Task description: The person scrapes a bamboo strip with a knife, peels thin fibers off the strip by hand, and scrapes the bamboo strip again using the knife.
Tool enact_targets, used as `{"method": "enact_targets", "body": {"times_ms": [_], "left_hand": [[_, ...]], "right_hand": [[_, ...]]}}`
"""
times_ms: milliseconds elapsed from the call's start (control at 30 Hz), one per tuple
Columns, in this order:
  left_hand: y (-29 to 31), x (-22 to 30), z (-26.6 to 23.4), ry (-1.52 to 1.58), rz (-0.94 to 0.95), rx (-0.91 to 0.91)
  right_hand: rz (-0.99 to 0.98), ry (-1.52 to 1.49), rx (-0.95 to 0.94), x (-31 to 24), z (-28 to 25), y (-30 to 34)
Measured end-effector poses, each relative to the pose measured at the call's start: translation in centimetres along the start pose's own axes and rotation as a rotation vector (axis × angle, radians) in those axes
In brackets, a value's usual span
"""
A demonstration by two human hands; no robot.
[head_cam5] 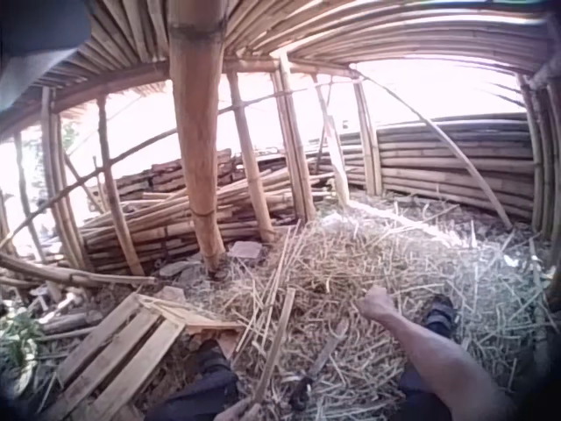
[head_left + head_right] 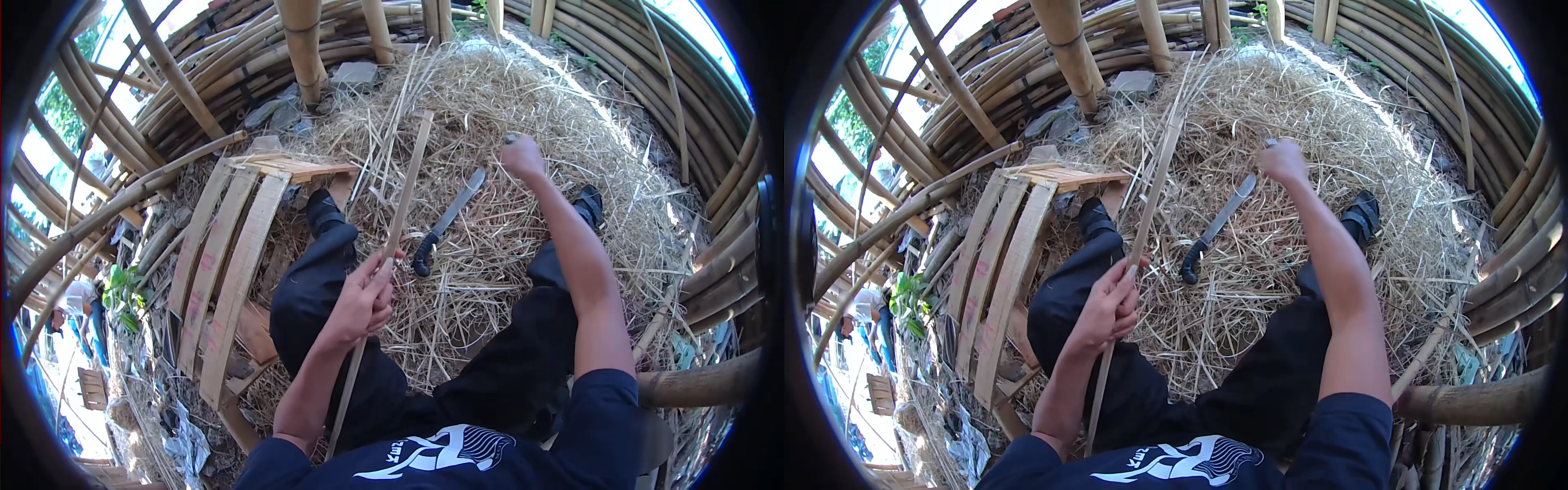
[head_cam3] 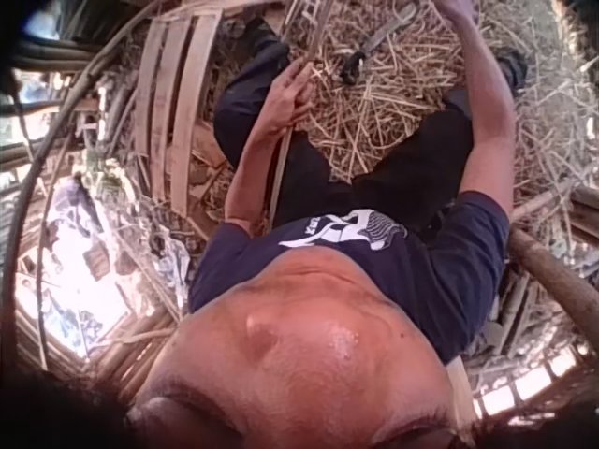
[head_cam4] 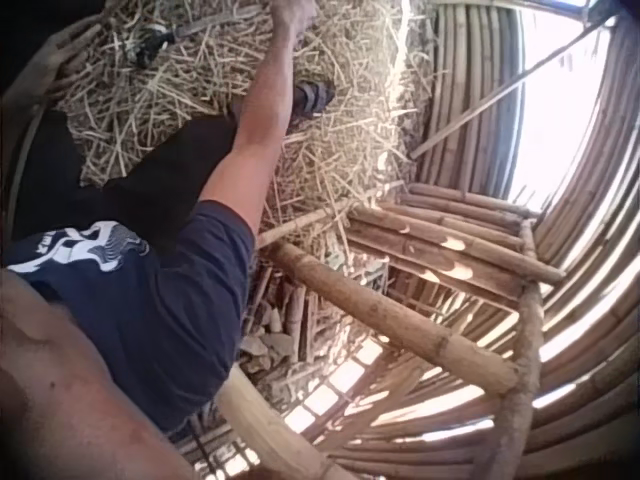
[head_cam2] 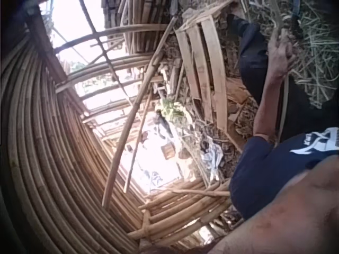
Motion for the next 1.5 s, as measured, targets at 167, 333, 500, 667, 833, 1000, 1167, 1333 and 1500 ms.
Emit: {"method": "enact_targets", "body": {"times_ms": [167, 333, 500, 667, 833, 1000, 1167, 1333, 1500], "left_hand": [[-0.2, 0.4, -0.7, -0.019, 0.010, 0.009], [-0.6, -0.1, -0.2, -0.080, 0.022, 0.017], [-0.6, 0.0, 0.5, -0.089, 0.065, 0.001], [0.1, -0.4, 0.8, -0.146, 0.086, 0.001], [0.9, -1.0, 0.3, -0.128, 0.050, -0.066], [-0.3, 0.3, -1.4, -0.247, 0.173, 0.147], [0.0, 1.4, -1.3, -0.721, 0.449, 0.385], [-0.6, 0.3, -0.8, -0.758, 0.479, 0.342], [-0.3, 0.5, -0.6, -0.815, 0.454, 0.343]], "right_hand": [[-0.065, 0.113, 0.163, 3.2, -3.9, 2.7], [-0.453, 0.057, -0.102, -4.9, -2.5, 11.7], [-0.757, 0.119, -0.291, -10.1, 1.5, 17.7], [-0.366, 0.183, -0.209, -7.6, 0.6, 11.4], [0.070, 0.099, 0.245, 5.9, -6.2, -0.8], [-0.208, 0.067, 0.120, -0.9, -4.3, 5.8], [-0.626, 0.087, -0.281, -7.5, 1.7, 15.8], [-0.784, 0.131, -0.365, -8.5, 5.1, 21.1], [-0.813, 0.167, -0.311, -8.0, 5.8, 19.0]]}}
Point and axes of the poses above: each hand's wrist, its own y-axis away from the middle knuckle, its own z-axis out of the palm, x = y × z, the point moved 7 cm from there along -y, towards the middle knuckle, and after that the axes turned 7 degrees about x, right-handed, at the moved point
